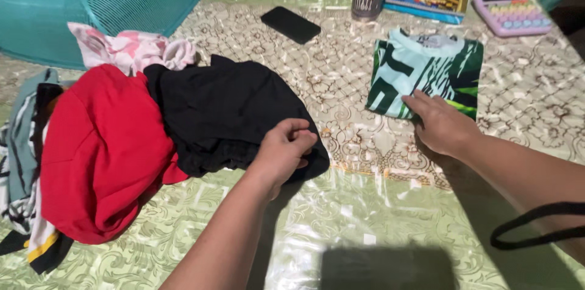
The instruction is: The person folds a green and white graphic shirt, a black garment, a red pair of pants, a pink floral cloth, a zig-zag patterned shirt, and a light pink pair of shorts on a table before placing them in a stack.
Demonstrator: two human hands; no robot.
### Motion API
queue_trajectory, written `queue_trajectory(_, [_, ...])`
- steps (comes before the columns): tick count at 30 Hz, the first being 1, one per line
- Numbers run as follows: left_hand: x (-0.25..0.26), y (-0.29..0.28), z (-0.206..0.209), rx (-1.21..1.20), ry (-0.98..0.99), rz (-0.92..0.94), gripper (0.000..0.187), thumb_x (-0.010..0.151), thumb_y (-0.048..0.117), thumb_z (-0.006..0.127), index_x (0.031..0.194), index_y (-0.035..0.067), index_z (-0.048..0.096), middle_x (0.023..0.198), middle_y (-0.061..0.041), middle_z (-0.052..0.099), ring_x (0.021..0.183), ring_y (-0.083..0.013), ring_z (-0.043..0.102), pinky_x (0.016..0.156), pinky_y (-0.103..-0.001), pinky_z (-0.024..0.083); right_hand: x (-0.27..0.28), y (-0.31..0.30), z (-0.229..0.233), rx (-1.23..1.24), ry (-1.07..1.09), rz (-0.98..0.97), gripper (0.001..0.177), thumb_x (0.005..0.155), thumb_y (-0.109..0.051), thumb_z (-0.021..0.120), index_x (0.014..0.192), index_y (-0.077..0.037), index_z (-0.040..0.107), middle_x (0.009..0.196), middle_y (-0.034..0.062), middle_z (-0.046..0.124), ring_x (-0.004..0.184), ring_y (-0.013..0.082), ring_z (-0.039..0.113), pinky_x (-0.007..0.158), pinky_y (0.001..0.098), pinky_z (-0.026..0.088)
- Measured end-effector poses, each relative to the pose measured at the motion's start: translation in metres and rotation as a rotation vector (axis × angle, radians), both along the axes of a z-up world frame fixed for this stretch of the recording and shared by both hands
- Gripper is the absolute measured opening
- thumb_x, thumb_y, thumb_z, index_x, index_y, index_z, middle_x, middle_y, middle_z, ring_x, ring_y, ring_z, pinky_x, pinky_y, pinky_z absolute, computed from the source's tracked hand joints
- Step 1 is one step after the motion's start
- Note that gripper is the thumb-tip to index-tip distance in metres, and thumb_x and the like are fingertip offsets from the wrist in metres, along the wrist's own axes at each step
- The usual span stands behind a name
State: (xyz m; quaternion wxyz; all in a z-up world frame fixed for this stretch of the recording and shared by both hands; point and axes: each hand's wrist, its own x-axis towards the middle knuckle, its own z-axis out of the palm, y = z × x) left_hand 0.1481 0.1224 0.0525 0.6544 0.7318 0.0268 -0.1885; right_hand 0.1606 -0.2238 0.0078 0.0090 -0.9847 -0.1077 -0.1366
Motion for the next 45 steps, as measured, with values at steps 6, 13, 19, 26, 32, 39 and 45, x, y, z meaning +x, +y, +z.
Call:
queue_trajectory(6, [0.012,-0.013,-0.011,-0.093,-0.072,-0.066,0.037,0.09,0.017,0.07,0.123,0.002,0.067,0.09,-0.006,0.065,0.075,-0.0136,0.063,0.063,-0.028,0.051,0.016,0.002,0.032,0.394,0.091,-0.373,0.051,0.091,-0.04,0.075,0.131,-0.009,0.067,0.136,0.0211,0.063,0.121,0.04,0.063,0.104,0.0482,0.049])
queue_trajectory(13, [0.072,-0.099,-0.045,0.027,-0.169,-0.142,0.037,0.088,0.018,0.072,0.12,0.001,0.067,0.101,-0.006,0.07,0.083,-0.015,0.066,0.073,-0.031,0.053,0.039,-0.043,0.027,1.015,0.057,-1.028,0.054,0.09,-0.037,0.076,0.126,0.0,0.061,0.126,0.0211,0.064,0.111,0.0367,0.063,0.09,0.0527,0.051])
queue_trajectory(19, [0.128,-0.177,-0.066,0.142,-0.268,-0.06,0.04,0.087,0.022,0.074,0.119,0.003,0.06,0.099,-0.012,0.074,0.088,-0.0236,0.069,0.079,-0.036,0.054,0.045,-0.071,0.015,1.466,0.114,-0.999,0.036,0.095,-0.028,0.071,0.11,0.004,0.067,0.104,0.0159,0.071,0.092,0.0268,0.07,0.076,0.0472,0.056])
queue_trajectory(26, [0.137,-0.186,-0.043,0.414,-0.357,-0.065,0.028,0.088,0.029,0.075,0.089,0.003,0.066,0.074,-0.009,0.066,0.073,-0.0296,0.067,0.072,-0.04,0.052,0.073,-0.112,-0.035,1.403,-0.078,-0.791,0.014,0.092,-0.013,0.074,0.091,-0.008,0.062,0.085,0.0006,0.064,0.077,0.0133,0.057,0.07,0.0315,0.05])
queue_trajectory(32, [0.106,-0.154,-0.05,0.158,-0.165,-0.09,0.02,0.087,0.023,0.069,0.094,0.006,0.062,0.071,-0.008,0.064,0.065,-0.0293,0.068,0.063,-0.044,0.053,0.039,-0.086,-0.015,0.896,-0.337,-0.632,0.024,0.087,-0.01,0.076,0.107,-0.007,0.064,0.108,0.013,0.064,0.097,0.0282,0.06,0.085,0.0411,0.05])
queue_trajectory(39, [0.085,-0.129,-0.032,0.438,-0.411,-0.3,0.031,0.081,0.022,0.077,0.1,0.005,0.059,0.084,-0.012,0.069,0.083,-0.031,0.072,0.077,-0.041,0.055,-0.005,0.019,0.014,0.326,-0.117,0.004,0.051,0.081,-0.026,0.076,0.128,-0.007,0.066,0.13,0.0177,0.065,0.117,0.0396,0.059,0.099,0.0489,0.045])
queue_trajectory(45, [0.015,-0.034,-0.009,0.646,-0.625,-0.028,0.023,0.086,0.017,0.071,0.109,0.015,0.069,0.104,-0.006,0.071,0.103,-0.031,0.068,0.087,-0.045,0.054,-0.005,0.115,0.038,0.509,0.116,0.137,0.048,0.085,-0.032,0.072,0.129,-0.012,0.067,0.131,0.0132,0.066,0.125,0.0356,0.059,0.107,0.0436,0.048])
